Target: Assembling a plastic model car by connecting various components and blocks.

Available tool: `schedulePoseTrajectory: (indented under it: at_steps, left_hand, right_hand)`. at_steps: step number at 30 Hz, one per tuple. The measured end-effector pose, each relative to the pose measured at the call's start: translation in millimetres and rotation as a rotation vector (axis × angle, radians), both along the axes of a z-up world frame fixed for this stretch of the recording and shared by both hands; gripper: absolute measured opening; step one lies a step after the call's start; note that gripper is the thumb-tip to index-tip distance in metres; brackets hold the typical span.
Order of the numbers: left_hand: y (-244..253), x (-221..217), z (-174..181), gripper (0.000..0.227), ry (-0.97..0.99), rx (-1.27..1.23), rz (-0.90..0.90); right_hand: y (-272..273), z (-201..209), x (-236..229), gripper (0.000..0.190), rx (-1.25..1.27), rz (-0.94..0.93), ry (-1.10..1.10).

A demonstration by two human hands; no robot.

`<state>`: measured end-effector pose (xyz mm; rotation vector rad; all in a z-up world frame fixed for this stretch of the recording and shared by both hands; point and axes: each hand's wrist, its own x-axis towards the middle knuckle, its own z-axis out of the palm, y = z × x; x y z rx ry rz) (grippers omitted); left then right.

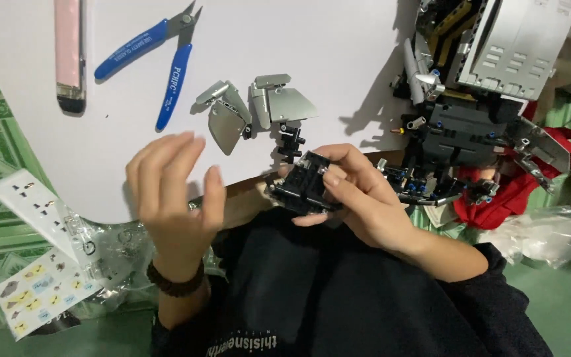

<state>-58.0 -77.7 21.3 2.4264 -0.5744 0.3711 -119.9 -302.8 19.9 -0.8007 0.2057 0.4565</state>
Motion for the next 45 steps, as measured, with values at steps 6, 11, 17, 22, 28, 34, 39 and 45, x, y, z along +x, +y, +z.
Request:
schedulePoseTrajectory:
  at_steps: [6, 11, 17, 22, 28, 34, 39, 45]
  left_hand:
    - [-22, 13, 0, 0.069, 0.165, 0.238, -0.005]
    - [-30, 14, -17, 0.069, 0.223, 0.276, 0.080]
    - [-28, 17, 0, 0.049, 0.559, -0.405, -0.057]
    - [-22, 10, -3, 0.055, 1.051, -1.211, 0.040]
    - [-19, 8, -4, 0.049, 1.156, -1.302, -0.026]
    - [-5, 10, -6, 0.046, 1.059, -1.093, 0.018]
    - [-18, 17, 0, 0.048, 0.859, -0.754, 0.026]
    - [-30, 15, 3, 0.044, 0.803, -0.561, 0.145]
  right_hand:
    - [-10, 3, -7, 0.056, -0.143, 0.060, -0.080]
    - [-14, 6, -2, 0.071, -0.179, 0.129, -0.126]
    - [-20, 3, -1, 0.068, -0.132, 0.146, -0.179]
    - [-21, 4, 0, 0.065, -0.201, 0.115, -0.245]
    - [-22, 7, -2, 0.066, -0.276, 0.107, -0.230]
    - [-26, 4, -5, 0.059, -0.401, 0.123, -0.311]
    - [-24, -1, -5, 0.061, -0.454, 0.332, -0.374]
    - [-24, 5, -1, 0.058, -0.419, 0.382, -0.356]
